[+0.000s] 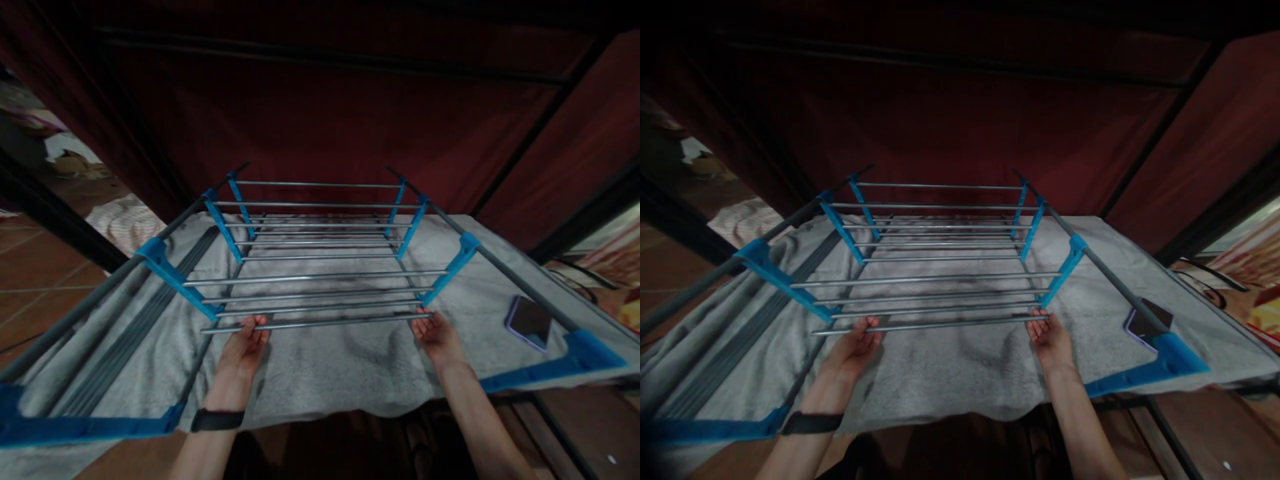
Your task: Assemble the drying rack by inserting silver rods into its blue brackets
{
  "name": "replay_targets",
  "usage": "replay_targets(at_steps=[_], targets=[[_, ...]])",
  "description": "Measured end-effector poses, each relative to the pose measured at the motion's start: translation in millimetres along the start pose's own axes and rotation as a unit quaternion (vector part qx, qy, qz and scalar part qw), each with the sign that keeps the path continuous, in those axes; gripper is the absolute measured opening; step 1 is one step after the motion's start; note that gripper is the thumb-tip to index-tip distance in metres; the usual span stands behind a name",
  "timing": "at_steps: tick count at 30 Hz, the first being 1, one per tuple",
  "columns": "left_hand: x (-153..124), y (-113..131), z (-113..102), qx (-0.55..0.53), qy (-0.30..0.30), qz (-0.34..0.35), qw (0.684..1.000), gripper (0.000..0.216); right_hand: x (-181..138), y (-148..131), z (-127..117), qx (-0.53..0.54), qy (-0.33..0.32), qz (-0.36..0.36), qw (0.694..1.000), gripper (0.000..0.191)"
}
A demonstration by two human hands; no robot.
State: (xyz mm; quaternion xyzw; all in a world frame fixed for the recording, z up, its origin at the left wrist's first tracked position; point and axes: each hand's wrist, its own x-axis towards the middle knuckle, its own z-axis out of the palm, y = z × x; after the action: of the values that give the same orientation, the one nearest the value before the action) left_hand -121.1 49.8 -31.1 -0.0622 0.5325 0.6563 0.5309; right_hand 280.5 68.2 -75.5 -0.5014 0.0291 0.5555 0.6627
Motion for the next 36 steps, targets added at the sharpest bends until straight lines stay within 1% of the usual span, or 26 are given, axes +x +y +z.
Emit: replay_targets(at_steps=[5, 10, 14, 18, 21, 26, 29, 36], targets=[[-7, -5, 5, 0.023, -0.016, -0.014, 1.000, 0.022, -2, 3, 2, 0.015, -0.001, -0.010, 1.000, 0.023], [-3, -5, 6, 0.044, -0.047, -0.015, 0.998, 0.020, -2, 4, 3, 0.029, -0.008, -0.015, 0.999, 0.024], [0, -6, 6, 0.072, -0.060, -0.040, 0.995, 0.019, -5, 4, 7, 0.030, -0.008, -0.005, 1.000, 0.025], [1, -10, 8, 0.082, -0.066, -0.046, 0.993, 0.020, -9, 3, 11, -0.003, -0.040, 0.025, 0.999, 0.021], [0, -13, 9, 0.090, -0.075, -0.040, 0.992, 0.022, -10, 4, 11, -0.017, -0.057, 0.020, 0.998, 0.020], [-4, -15, 11, 0.107, -0.058, -0.013, 0.992, 0.022, -11, 7, 9, -0.015, -0.073, 0.004, 0.997, 0.020], [-6, -16, 10, 0.114, -0.045, 0.004, 0.992, 0.021, -13, 7, 9, -0.015, -0.062, 0.008, 0.998, 0.022], [-4, -22, 7, 0.132, -0.043, 0.013, 0.990, 0.019, -11, 5, 8, -0.011, -0.056, 0.000, 0.998, 0.024]])
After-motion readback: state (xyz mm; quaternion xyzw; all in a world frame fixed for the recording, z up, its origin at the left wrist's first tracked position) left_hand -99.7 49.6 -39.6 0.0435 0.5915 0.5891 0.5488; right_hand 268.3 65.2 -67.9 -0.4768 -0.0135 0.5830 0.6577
